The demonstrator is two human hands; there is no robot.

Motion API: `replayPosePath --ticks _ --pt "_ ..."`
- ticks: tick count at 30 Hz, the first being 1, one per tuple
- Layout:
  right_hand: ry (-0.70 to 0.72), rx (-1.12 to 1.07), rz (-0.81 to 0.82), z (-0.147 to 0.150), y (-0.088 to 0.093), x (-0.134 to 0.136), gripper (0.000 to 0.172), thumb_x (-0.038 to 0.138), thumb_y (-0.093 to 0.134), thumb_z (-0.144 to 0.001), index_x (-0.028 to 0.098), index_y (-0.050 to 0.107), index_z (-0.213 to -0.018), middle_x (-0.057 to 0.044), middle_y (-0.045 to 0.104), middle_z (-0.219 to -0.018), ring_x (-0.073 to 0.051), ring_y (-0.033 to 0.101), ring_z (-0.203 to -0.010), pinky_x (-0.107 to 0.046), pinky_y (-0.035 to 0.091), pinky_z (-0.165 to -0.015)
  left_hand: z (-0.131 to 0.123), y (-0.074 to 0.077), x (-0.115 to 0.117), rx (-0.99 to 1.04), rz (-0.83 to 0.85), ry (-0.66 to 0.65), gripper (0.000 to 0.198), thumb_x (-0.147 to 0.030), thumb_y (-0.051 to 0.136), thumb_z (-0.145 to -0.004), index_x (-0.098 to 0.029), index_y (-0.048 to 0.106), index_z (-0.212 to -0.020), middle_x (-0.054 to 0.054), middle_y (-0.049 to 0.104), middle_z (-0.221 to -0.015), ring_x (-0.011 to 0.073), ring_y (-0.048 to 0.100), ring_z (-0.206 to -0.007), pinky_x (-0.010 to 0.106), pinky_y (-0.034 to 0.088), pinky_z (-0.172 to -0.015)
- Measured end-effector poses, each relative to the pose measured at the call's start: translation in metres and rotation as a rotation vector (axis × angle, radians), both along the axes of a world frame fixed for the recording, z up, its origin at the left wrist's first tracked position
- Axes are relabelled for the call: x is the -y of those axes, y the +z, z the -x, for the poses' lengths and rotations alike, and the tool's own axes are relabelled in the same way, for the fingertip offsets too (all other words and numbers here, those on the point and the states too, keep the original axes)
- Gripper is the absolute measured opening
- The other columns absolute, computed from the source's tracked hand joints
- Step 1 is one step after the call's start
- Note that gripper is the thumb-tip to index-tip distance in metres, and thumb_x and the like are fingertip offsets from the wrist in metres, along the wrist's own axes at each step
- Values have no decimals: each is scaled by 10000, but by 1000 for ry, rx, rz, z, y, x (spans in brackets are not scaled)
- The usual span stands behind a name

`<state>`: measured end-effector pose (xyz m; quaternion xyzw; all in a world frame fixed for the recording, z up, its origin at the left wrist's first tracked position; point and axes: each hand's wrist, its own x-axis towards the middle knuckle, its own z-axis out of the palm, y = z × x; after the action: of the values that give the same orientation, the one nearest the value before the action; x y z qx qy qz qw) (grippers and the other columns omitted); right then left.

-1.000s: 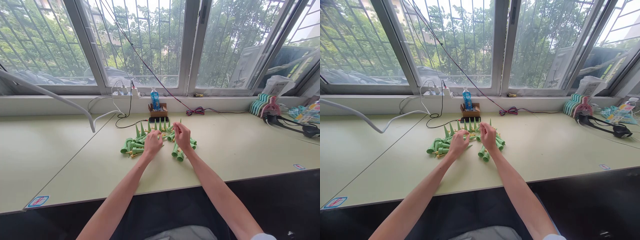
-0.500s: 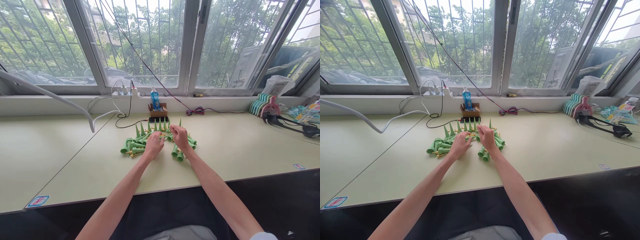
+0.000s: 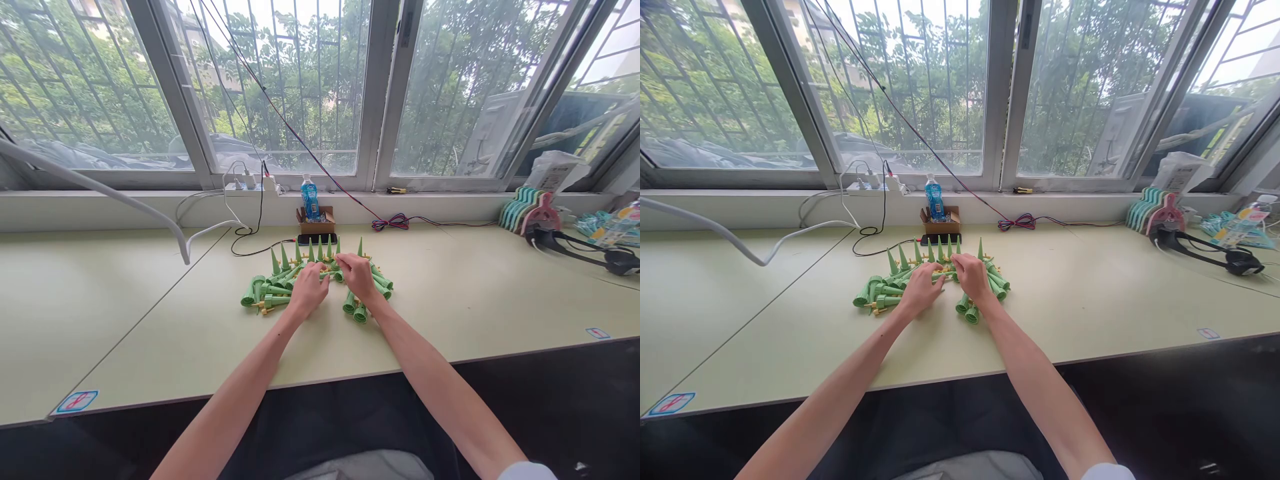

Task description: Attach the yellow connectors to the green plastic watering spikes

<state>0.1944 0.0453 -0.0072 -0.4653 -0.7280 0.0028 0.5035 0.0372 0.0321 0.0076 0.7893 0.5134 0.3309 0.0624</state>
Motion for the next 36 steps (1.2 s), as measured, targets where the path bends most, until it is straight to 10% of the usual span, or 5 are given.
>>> replayPosePath --ticks 36 --pt "-31 -6 47 -2 -3 -12 300 276 403 -966 180 605 -1166 -83 674 -951 -179 608 -746 -278 452 -723 1 -2 -1 9 6 -31 194 -262 526 -862 -175 622 -1006 107 645 -1034 252 617 -962 377 495 -839"
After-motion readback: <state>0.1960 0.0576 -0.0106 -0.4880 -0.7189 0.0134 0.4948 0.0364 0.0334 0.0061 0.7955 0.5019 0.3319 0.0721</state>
